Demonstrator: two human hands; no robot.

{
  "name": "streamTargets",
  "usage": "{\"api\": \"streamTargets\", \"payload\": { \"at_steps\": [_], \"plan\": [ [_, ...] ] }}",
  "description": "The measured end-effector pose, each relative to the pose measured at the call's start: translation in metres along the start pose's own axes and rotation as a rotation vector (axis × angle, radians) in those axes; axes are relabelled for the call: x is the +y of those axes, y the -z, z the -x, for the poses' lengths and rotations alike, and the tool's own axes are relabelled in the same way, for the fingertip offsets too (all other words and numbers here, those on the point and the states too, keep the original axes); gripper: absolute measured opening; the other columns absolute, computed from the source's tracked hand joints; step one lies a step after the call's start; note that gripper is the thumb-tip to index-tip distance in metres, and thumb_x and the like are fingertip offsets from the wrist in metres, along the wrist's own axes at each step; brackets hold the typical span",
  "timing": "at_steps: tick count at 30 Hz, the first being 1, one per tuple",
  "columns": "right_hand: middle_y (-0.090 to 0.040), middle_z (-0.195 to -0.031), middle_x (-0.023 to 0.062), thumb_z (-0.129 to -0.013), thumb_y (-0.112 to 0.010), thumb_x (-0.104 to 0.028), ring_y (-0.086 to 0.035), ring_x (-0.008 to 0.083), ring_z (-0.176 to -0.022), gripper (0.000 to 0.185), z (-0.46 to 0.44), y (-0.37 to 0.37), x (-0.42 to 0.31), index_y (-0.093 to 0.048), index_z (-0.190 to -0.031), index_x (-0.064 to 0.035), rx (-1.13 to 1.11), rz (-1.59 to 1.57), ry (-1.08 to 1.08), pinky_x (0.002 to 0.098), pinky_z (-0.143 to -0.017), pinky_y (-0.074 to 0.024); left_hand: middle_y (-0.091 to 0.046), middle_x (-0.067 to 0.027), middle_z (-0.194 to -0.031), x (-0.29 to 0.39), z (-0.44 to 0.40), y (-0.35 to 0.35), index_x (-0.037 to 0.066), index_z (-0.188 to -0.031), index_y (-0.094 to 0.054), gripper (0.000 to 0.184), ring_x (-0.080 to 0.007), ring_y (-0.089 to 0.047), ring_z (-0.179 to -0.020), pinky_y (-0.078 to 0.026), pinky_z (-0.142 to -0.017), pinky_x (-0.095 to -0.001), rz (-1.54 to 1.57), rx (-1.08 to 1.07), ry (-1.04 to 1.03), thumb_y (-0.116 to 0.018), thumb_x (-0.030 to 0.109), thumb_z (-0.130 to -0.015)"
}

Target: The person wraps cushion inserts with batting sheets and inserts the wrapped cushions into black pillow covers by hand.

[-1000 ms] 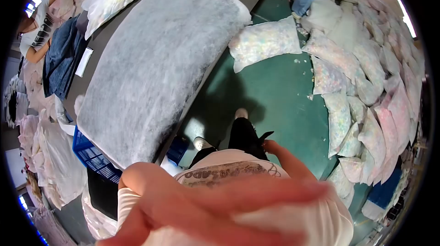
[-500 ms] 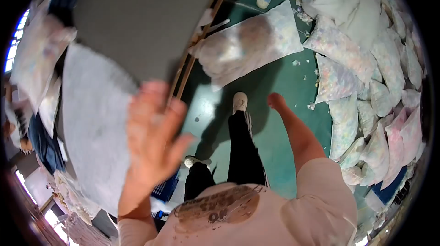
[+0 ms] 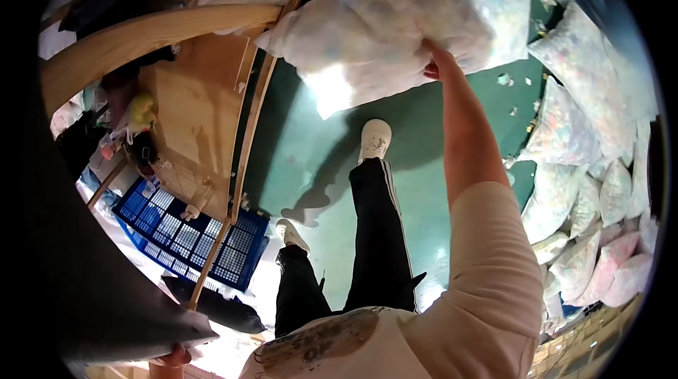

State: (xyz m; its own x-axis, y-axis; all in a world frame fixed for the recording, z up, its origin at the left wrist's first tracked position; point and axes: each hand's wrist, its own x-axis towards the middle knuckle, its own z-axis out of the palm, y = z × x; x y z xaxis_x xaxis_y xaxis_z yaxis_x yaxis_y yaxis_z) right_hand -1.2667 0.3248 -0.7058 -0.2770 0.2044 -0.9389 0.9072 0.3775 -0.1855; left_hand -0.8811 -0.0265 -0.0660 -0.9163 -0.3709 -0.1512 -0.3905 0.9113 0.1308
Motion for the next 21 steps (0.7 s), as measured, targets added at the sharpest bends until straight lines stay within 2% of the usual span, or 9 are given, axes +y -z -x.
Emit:
{"api": "streamTargets", "payload": {
  "at_steps": [5,6,10,11,15,16,17,20,21],
  "plan": [
    [-0.047,-0.053,-0.0002,-0.080,-0.079,-0.025,-0.042,0.0120,-0.041,0.031,-0.002,-0.033,0.013,-0.056,-0.070,-0.0082,0.045,-0.378,0.098,0.0295,-0.039,-0.0378,-0.018,-0.0267,-0.157,-0.003,-0.002,0.005,0.003,-0.153,-0.018,0.105,-0.0451,-0.025,-0.142,-0.021,-0.114,-0.0583,-0.009,-0.013,-0.017,-0.060,0.067,-0.080],
    [-0.047,-0.053,-0.0007,-0.080,-0.078,-0.020,-0.040,0.0110,-0.039,0.030,0.004,-0.023,0.015,-0.055,-0.064,-0.0093,-0.035,-0.438,0.101,0.0282,-0.036,-0.0269,-0.018,-0.0271,-0.157,-0.002,-0.001,0.007,0.003,-0.153,-0.019,0.106,-0.0454,-0.025,-0.143,-0.021,-0.114,-0.0587,-0.006,-0.012,-0.025,-0.059,0.067,-0.080],
    [-0.049,-0.055,0.0010,-0.079,-0.076,-0.021,-0.040,0.0118,-0.042,0.028,0.090,0.014,0.030,-0.058,-0.063,-0.0083,-0.182,-0.254,0.343,0.0298,-0.038,-0.0275,-0.018,-0.0284,-0.156,0.006,-0.011,0.006,0.002,-0.153,-0.020,0.107,-0.0463,-0.024,-0.143,-0.020,-0.114,-0.0605,0.003,0.039,-0.075,-0.058,0.070,-0.079],
    [-0.048,-0.053,0.0011,-0.080,-0.075,-0.024,-0.040,0.0120,-0.041,0.029,0.118,0.015,0.037,-0.057,-0.063,-0.0084,-0.187,-0.218,0.429,0.0299,-0.038,-0.0276,-0.024,-0.0300,-0.154,0.012,-0.018,0.002,0.002,-0.151,-0.024,0.104,-0.0457,-0.024,-0.143,-0.020,-0.114,-0.0594,0.012,0.078,-0.078,-0.059,0.068,-0.080],
    [-0.047,-0.051,-0.0010,-0.081,-0.074,-0.029,-0.041,0.0121,-0.041,0.032,0.250,0.020,0.086,-0.059,-0.062,-0.0084,-0.202,-0.011,0.455,0.0302,-0.039,-0.0317,-0.026,-0.0281,-0.154,0.016,-0.028,0.000,0.000,-0.148,-0.030,0.095,-0.0433,-0.025,-0.143,-0.016,-0.116,-0.0590,0.037,0.129,-0.128,-0.061,0.059,-0.080],
    [-0.051,-0.051,0.0021,-0.081,-0.075,-0.039,-0.049,0.0159,-0.045,0.039,0.275,0.024,0.113,-0.060,-0.060,-0.0086,-0.225,0.105,0.462,0.0350,-0.044,-0.0384,-0.031,-0.0259,-0.153,0.019,-0.028,0.011,-0.001,-0.147,-0.034,0.093,-0.0423,-0.027,-0.143,-0.014,-0.116,-0.0578,-0.048,0.089,-0.124,-0.062,0.057,-0.079],
    [-0.054,-0.049,0.0029,-0.078,-0.080,-0.035,-0.047,0.0124,-0.042,0.037,0.258,0.022,0.170,-0.063,-0.061,-0.0059,-0.200,0.254,0.790,0.0306,-0.042,-0.0366,-0.038,-0.0244,-0.150,0.025,-0.032,0.014,-0.001,-0.142,-0.042,0.088,-0.0442,-0.031,-0.141,-0.014,-0.116,-0.0593,-0.069,0.115,-0.111,-0.058,0.062,-0.082],
    [-0.061,-0.053,0.0049,-0.078,-0.079,-0.039,-0.055,0.0139,-0.047,0.041,0.401,0.031,0.227,-0.065,-0.060,-0.0047,-0.159,0.532,0.733,0.0344,-0.047,-0.0426,-0.039,-0.0232,-0.150,0.028,-0.024,0.017,0.000,-0.140,-0.046,0.086,-0.0406,-0.033,-0.141,-0.013,-0.116,-0.0586,-0.109,0.232,-0.146,-0.057,0.063,-0.082],
    [-0.062,-0.057,0.0050,-0.080,-0.078,-0.038,-0.056,0.0129,-0.052,0.039,0.447,0.030,0.245,-0.068,-0.067,-0.0022,-0.231,0.349,0.559,0.0343,-0.050,-0.0437,-0.038,-0.0231,-0.151,0.027,-0.022,0.017,0.000,-0.139,-0.047,0.085,-0.0394,-0.032,-0.142,-0.012,-0.115,-0.0585,-0.110,0.273,-0.163,-0.058,0.062,-0.082]
  ]
}}
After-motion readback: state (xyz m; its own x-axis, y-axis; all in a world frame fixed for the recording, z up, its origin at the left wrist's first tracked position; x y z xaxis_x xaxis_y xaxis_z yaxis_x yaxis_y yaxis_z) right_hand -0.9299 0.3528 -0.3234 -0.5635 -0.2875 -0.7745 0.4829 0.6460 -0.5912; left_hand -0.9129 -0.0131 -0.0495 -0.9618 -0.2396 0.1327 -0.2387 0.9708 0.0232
